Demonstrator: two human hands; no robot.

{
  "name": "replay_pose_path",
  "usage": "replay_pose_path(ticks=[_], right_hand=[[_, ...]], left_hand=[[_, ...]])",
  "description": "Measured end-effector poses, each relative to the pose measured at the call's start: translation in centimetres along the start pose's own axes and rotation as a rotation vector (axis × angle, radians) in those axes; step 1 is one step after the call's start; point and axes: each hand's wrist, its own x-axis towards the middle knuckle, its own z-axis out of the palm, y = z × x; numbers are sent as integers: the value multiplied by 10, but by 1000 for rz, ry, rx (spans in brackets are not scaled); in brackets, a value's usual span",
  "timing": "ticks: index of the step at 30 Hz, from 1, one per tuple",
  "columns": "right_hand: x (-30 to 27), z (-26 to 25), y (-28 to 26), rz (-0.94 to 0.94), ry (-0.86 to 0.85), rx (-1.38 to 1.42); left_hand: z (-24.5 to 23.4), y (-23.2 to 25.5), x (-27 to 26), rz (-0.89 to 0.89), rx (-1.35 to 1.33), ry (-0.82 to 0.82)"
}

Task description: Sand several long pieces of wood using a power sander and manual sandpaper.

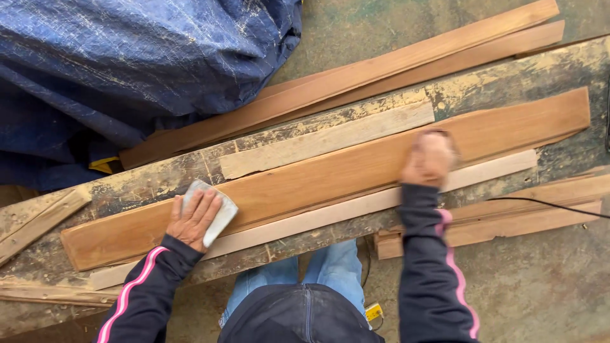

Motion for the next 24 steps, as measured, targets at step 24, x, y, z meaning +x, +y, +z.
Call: replay_pose_path(ticks=[24], right_hand=[[-96,-20,-233,-432,-158,372]], left_hand=[[-14,-7,-6,-78,-29,52]])
